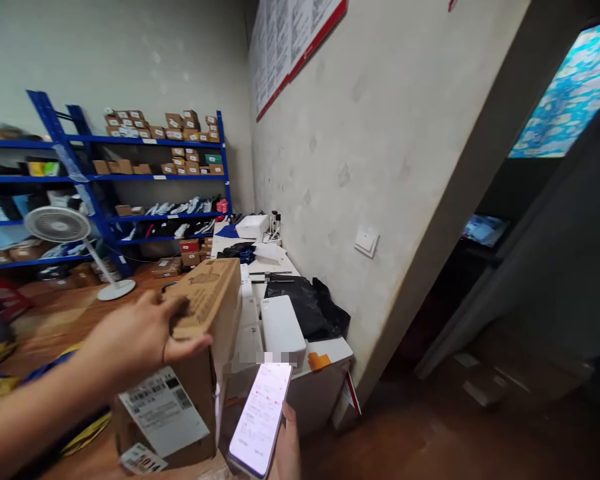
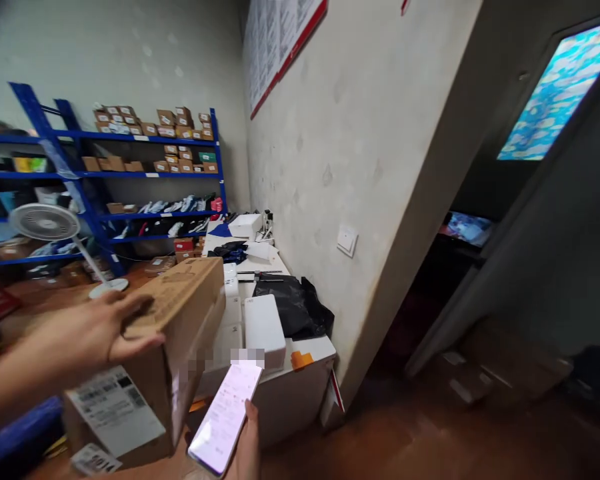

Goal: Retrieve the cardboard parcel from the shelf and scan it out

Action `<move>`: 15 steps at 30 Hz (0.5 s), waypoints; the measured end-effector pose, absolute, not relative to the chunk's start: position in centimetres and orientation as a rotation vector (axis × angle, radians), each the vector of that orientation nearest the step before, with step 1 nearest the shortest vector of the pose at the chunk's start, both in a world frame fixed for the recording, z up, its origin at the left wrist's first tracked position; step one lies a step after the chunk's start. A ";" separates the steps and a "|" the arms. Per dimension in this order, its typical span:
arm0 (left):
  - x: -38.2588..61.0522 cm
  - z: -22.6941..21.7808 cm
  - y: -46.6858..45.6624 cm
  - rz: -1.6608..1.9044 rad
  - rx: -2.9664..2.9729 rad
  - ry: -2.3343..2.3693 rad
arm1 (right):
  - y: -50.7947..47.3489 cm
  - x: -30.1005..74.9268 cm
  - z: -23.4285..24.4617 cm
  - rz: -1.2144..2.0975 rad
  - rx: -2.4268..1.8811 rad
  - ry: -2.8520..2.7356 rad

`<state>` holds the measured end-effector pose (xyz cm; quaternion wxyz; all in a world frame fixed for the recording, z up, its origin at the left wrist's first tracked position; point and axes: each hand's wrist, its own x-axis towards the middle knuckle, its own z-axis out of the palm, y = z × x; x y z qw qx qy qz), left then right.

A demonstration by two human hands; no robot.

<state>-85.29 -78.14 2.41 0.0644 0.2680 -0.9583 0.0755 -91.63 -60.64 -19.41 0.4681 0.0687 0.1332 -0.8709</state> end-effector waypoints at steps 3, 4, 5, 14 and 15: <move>-83.2 -3.9 -77.7 0.256 0.828 -2.888 | -62.8 -90.5 -23.1 -2.031 0.234 0.411; -82.9 -5.9 -77.9 0.277 0.780 -2.821 | -63.5 -90.4 -23.9 -2.002 0.254 0.444; -82.7 -7.5 -78.1 0.259 0.761 -2.767 | -64.0 -90.3 -24.5 -1.985 0.260 0.479; -81.8 -7.4 -79.0 -0.065 0.494 -2.779 | -61.7 -93.4 -22.4 -2.071 0.146 0.599; -81.3 -6.9 -78.6 -0.125 0.489 -2.730 | -60.9 -93.5 -21.7 -2.082 0.125 0.611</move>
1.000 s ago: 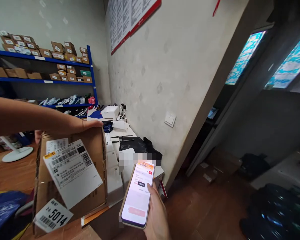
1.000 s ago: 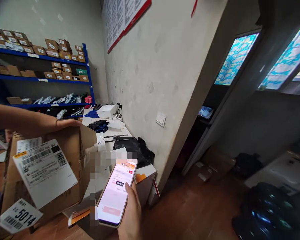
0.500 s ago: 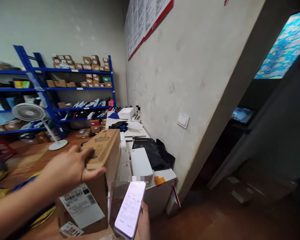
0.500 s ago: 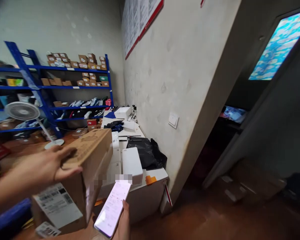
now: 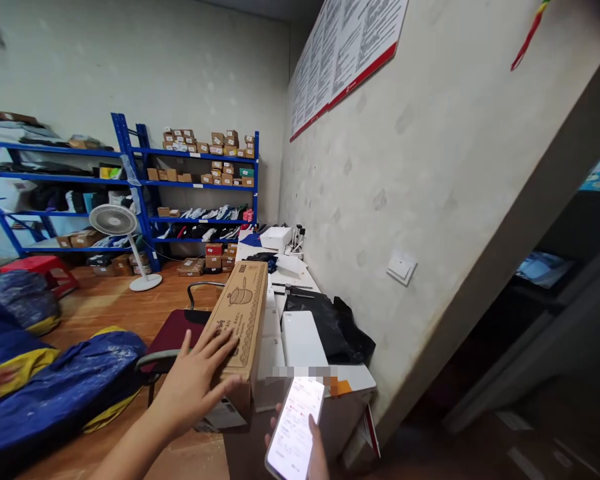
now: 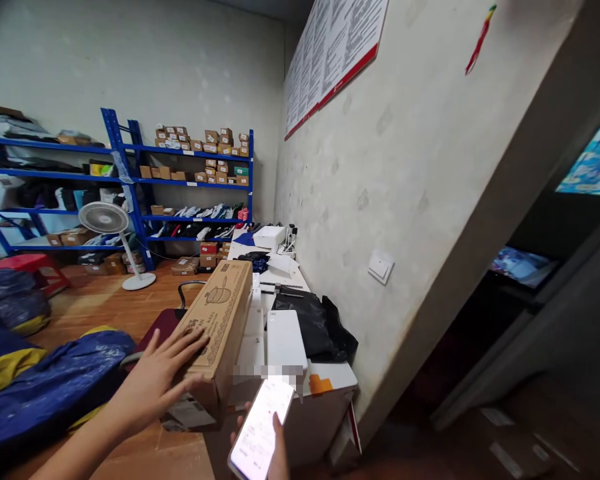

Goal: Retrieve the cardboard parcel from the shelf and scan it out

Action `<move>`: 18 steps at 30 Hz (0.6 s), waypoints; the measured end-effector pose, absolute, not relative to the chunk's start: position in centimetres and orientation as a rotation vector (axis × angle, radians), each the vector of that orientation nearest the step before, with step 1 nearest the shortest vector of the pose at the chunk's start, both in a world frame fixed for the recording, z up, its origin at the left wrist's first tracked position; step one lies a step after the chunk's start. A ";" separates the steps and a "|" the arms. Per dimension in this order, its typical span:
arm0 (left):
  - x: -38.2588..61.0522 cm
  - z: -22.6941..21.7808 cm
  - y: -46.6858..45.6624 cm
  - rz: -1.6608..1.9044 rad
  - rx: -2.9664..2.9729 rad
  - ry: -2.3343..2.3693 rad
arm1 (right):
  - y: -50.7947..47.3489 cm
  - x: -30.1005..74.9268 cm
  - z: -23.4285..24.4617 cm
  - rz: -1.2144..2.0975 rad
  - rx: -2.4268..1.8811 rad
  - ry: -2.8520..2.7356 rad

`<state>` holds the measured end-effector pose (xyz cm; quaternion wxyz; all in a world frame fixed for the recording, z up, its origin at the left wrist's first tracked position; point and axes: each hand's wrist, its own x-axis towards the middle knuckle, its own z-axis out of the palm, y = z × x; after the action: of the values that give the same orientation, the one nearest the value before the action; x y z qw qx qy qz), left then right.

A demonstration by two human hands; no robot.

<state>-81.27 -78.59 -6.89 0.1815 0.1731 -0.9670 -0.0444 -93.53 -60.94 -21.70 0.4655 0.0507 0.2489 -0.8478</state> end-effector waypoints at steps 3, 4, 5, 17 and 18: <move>-79.3 -6.1 -76.1 -0.332 0.520 -2.304 | -58.6 -93.3 -19.4 -2.073 0.035 0.667; -78.7 -6.3 -75.0 -0.482 0.506 -2.244 | -57.9 -93.0 -18.7 -2.043 0.026 0.698; -78.3 -6.6 -73.8 -0.689 0.494 -2.269 | -57.4 -92.6 -17.9 -2.014 0.035 0.740; -77.9 -11.0 -66.3 -2.945 0.453 -1.414 | -57.8 -87.3 -14.5 -2.078 0.093 1.014; -77.3 -10.8 -66.2 -2.921 0.442 -1.362 | -58.2 -86.9 -14.5 -2.071 0.119 1.009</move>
<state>-77.32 -66.21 -10.85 -0.0556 0.1356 -0.4182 -0.8964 -86.90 -58.18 -14.51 0.4054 0.0471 0.3999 -0.8207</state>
